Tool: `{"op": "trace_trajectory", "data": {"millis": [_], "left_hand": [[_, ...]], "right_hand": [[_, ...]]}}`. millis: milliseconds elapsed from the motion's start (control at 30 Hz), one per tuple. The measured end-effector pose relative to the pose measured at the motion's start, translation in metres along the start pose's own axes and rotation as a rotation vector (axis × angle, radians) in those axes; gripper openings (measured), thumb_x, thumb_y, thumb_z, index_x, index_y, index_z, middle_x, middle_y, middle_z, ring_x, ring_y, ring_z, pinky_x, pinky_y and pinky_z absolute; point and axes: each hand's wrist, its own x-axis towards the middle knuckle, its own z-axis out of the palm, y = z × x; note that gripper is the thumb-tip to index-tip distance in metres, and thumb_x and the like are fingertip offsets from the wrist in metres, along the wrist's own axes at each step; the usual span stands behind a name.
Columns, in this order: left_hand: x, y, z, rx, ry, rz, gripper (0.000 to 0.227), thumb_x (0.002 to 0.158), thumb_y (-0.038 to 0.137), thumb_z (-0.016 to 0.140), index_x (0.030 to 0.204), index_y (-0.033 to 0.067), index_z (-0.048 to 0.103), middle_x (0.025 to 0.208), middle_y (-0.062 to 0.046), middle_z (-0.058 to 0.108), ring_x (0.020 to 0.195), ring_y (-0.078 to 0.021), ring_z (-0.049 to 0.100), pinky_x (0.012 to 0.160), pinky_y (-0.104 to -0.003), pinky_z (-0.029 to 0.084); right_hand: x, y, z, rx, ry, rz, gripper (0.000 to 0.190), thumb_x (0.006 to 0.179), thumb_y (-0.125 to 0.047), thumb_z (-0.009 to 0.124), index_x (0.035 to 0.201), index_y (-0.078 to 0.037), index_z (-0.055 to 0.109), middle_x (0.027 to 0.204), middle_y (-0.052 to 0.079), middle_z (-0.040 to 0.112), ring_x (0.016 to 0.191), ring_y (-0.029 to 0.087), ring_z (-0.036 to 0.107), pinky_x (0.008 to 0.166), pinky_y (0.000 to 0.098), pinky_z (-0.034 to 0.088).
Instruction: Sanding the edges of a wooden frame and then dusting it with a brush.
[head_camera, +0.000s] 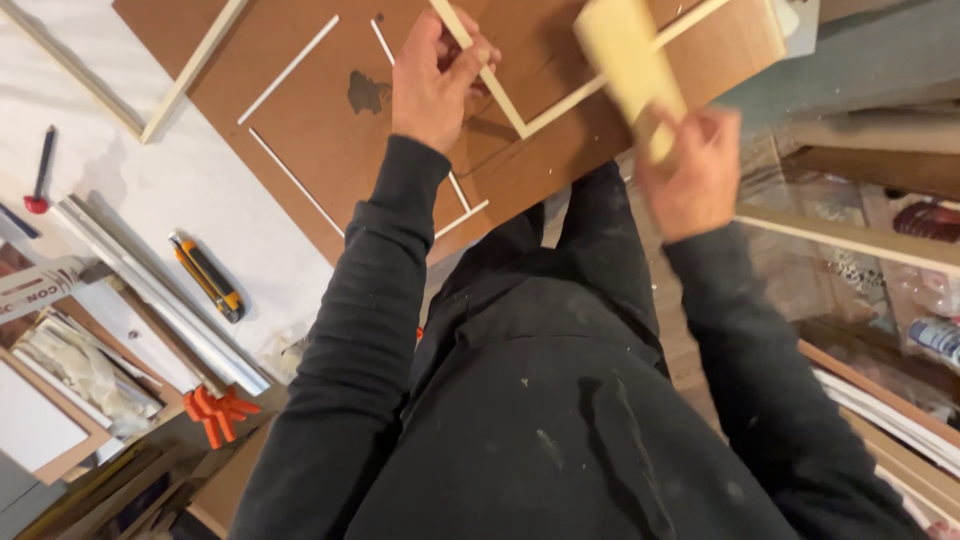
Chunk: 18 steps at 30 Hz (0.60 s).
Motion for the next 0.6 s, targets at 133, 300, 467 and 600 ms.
{"op": "trace_trajectory", "data": {"millis": [133,300,467,600], "left_hand": [[0.001,0.008,0.002,-0.031,-0.012,-0.029,0.015,0.103,0.006,0.065,0.115,0.0052,0.055,0.096,-0.005,0.074,0.089,-0.0123,0.073,0.068,-0.027,0.061],[0.004,0.001,0.001,-0.031,-0.015,-0.025,0.016,0.104,0.007,0.065,0.116,0.0051,0.055,0.097,-0.004,0.073,0.092,-0.0123,0.073,0.067,-0.027,0.06],[0.001,0.004,0.001,-0.016,0.004,-0.055,0.015,0.104,0.006,0.065,0.115,0.0052,0.055,0.097,-0.004,0.074,0.088,-0.0117,0.072,0.064,-0.026,0.059],[-0.004,0.015,0.004,0.028,-0.01,-0.024,0.014,0.105,0.005,0.064,0.116,0.0059,0.054,0.097,-0.004,0.074,0.089,-0.0109,0.073,0.067,-0.026,0.06]], "right_hand": [[0.037,-0.011,0.007,0.107,0.09,0.105,0.05,0.095,-0.004,0.082,0.14,-0.009,0.06,0.127,0.019,0.051,0.111,0.033,0.06,0.097,0.0415,0.053],[0.02,-0.06,0.017,0.176,0.027,0.03,0.058,0.089,-0.008,0.086,0.141,-0.011,0.062,0.119,0.018,0.052,0.104,0.034,0.058,0.09,0.0415,0.053],[-0.033,-0.072,0.011,0.219,-0.026,0.049,0.057,0.085,-0.009,0.084,0.138,-0.01,0.063,0.119,0.016,0.053,0.102,0.032,0.058,0.089,0.0399,0.053],[-0.021,-0.077,0.019,0.211,-0.024,0.076,0.057,0.085,-0.01,0.084,0.138,-0.011,0.063,0.118,0.016,0.052,0.101,0.033,0.058,0.088,0.0402,0.053]]}}
